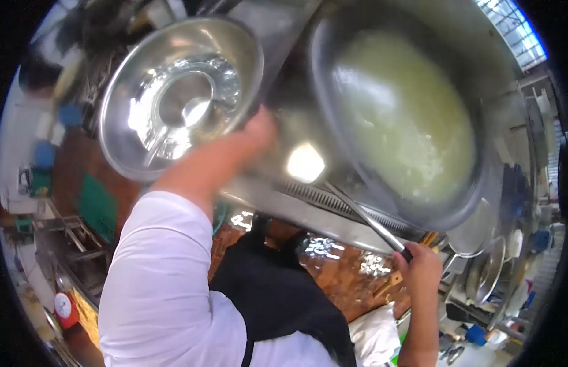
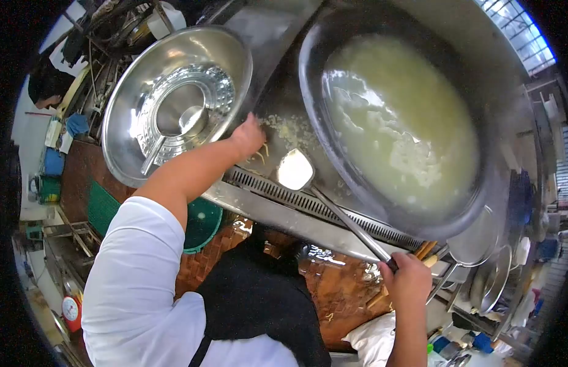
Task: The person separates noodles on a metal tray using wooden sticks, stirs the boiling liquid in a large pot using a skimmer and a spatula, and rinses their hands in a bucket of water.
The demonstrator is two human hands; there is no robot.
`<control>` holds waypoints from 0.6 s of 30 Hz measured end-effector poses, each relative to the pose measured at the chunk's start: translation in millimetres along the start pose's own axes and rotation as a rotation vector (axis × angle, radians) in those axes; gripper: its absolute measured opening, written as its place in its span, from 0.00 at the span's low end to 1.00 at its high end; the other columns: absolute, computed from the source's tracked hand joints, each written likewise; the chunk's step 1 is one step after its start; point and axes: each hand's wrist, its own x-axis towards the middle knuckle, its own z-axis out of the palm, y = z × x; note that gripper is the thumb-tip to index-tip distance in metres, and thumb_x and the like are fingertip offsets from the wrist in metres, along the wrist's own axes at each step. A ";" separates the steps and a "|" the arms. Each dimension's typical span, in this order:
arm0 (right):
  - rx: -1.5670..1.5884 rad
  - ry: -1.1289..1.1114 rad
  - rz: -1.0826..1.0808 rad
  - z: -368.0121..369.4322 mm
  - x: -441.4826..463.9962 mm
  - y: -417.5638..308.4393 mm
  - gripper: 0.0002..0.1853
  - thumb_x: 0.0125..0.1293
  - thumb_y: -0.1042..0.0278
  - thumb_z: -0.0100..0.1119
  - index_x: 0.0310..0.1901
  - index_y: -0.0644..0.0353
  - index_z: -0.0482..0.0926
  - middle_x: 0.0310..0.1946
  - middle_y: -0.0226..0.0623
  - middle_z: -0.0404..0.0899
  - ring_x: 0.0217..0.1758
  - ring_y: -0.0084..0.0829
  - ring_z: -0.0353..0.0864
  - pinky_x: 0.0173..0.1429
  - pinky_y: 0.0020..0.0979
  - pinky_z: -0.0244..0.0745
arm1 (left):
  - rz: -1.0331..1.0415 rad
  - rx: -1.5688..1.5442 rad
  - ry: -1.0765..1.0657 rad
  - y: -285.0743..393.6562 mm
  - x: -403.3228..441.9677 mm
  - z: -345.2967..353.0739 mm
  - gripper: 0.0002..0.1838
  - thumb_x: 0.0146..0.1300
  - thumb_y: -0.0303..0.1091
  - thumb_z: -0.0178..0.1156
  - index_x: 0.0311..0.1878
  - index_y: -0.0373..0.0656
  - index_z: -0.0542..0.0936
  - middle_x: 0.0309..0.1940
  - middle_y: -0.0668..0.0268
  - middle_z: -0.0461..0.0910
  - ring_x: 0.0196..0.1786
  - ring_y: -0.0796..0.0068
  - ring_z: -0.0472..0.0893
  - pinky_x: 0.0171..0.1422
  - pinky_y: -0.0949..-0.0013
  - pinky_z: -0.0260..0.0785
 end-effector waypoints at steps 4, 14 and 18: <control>-0.007 0.030 -0.113 18.4 21.6 -10.9 0.15 0.50 0.53 0.70 0.34 0.55 0.83 0.26 0.37 0.78 0.32 0.42 0.80 0.37 0.43 0.73 | 0.118 -0.282 -0.111 6.8 10.4 13.1 0.10 0.59 0.34 0.56 0.37 0.43 0.85 0.38 0.57 0.85 0.47 0.58 0.83 0.58 0.50 0.68; 0.248 0.064 -0.110 105.8 33.3 -12.1 0.16 0.49 0.54 0.72 0.36 0.53 0.85 0.26 0.39 0.80 0.31 0.43 0.81 0.37 0.41 0.75 | -0.113 -0.646 0.102 -32.0 -40.2 -34.8 0.09 0.55 0.28 0.55 0.34 0.41 0.85 0.34 0.52 0.84 0.39 0.53 0.84 0.42 0.56 0.77; 0.275 0.075 -0.131 115.1 34.1 -5.4 0.17 0.49 0.54 0.72 0.38 0.53 0.85 0.26 0.39 0.79 0.31 0.43 0.81 0.37 0.41 0.75 | -0.171 -0.545 -0.080 -0.3 -57.4 -33.5 0.10 0.58 0.30 0.55 0.36 0.44 0.86 0.38 0.59 0.85 0.43 0.60 0.85 0.44 0.57 0.77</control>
